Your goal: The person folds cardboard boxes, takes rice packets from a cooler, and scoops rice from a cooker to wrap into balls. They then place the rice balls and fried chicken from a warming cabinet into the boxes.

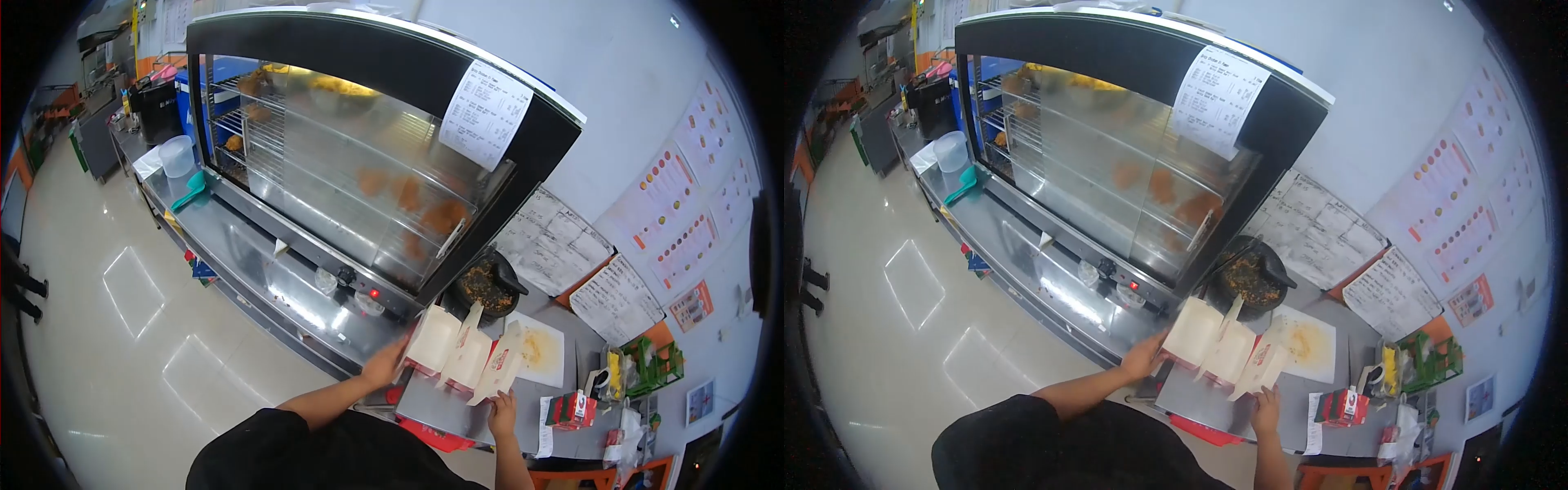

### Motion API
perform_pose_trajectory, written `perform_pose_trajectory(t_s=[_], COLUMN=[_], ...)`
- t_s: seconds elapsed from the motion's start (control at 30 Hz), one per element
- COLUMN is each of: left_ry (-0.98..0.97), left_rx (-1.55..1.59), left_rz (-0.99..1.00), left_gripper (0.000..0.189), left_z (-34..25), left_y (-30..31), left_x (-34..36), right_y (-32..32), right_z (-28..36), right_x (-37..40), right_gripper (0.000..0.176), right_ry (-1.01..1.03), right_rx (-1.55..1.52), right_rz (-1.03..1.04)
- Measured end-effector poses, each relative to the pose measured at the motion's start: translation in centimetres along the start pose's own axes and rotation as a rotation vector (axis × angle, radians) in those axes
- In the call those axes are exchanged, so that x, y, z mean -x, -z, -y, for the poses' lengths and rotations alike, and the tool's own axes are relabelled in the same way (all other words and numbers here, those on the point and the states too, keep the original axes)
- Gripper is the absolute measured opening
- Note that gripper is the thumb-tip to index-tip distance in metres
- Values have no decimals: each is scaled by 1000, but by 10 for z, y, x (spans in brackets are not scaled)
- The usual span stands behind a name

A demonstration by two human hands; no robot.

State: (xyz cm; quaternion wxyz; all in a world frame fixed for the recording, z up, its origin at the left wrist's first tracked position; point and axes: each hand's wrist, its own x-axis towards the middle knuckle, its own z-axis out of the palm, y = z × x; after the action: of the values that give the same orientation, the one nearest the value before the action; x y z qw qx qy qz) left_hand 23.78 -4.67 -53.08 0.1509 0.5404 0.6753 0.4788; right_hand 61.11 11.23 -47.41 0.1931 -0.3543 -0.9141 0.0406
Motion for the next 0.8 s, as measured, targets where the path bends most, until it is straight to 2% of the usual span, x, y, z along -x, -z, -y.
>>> perform_pose_trajectory(t_s=[0.13, 0.23, 0.33, 0.5, 0.53, 0.57, 0.67, 0.7, 0.8], left_ry=[-5, 168, 239, 35, 10, 128, 314, 317, 267], left_rx=[-7, 36, 103, 79, 62, 56, -76, -127, -282], left_rz=[-49, 19, 20, -57, -62, -17, 84, 87, 283], left_gripper=[67, 67, 69, 78, 80, 85, 88, 84, 76], left_z=[2, -11, -13, 4, -1, -7, -18, -27, -37], left_y=[-5, 3, 4, -3, 6, 16, 63, 85, 150], left_x=[2, -3, -6, 3, 6, 15, 51, 69, 154], right_y=[0, 4, 11, 8, 7, 6, 12, 10, 2], right_z=[-3, 3, 8, 2, 2, 3, 16, 25, 70], right_x=[2, 1, -5, -5, -3, 0, -1, -1, 0], right_gripper=[29, 39, 47, 55, 55, 55, 50, 47, 36], right_ry=[37, 16, 7, 45, 18, -5, -39, -56, 216], right_rx=[-34, -105, -183, -259, -218, -180, -91, -70, -230], right_rz=[-6, 10, 30, 43, -3, -47, -241, -323, -449])
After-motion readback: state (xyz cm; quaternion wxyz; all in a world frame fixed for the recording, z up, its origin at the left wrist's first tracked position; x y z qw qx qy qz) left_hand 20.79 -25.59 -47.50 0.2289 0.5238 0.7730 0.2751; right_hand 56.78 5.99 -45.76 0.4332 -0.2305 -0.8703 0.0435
